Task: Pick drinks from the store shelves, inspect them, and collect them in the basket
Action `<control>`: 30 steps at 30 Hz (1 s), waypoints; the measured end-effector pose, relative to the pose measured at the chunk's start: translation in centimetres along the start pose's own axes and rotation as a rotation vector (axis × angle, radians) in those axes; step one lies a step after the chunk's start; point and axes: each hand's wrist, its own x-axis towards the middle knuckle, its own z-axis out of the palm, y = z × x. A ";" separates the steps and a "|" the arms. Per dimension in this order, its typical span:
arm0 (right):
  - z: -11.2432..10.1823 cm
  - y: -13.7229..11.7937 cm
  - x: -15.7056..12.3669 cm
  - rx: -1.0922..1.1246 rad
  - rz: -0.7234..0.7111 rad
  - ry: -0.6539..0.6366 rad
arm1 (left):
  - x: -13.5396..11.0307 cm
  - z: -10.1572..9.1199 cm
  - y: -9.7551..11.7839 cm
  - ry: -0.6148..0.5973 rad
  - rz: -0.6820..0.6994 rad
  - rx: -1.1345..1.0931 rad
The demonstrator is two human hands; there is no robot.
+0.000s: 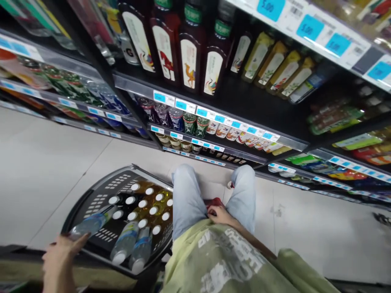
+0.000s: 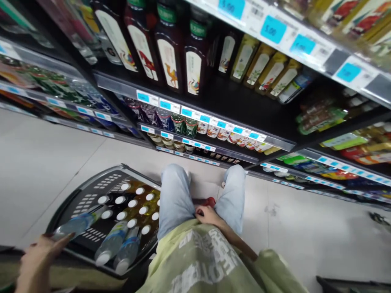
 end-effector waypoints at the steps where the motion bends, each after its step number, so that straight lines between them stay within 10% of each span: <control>1: 0.0 -0.1 0.1 0.002 -0.006 0.006 | -0.7 -0.2 0.4 -0.004 -0.051 -0.084; 5: -0.1 -0.4 0.0 0.022 -0.027 0.049 | -3.7 -2.1 3.0 0.142 -0.018 -0.359; 16: 0.4 0.0 -0.2 0.046 -0.104 0.110 | -14.4 -10.1 17.7 0.449 0.885 -0.349; 23: 0.3 -0.4 -0.4 0.121 -0.137 0.178 | -25.6 -3.7 31.8 0.265 0.882 -0.102; 30: -0.9 -1.7 -1.6 0.232 -0.166 0.239 | -27.2 -2.0 34.4 0.300 0.924 -0.041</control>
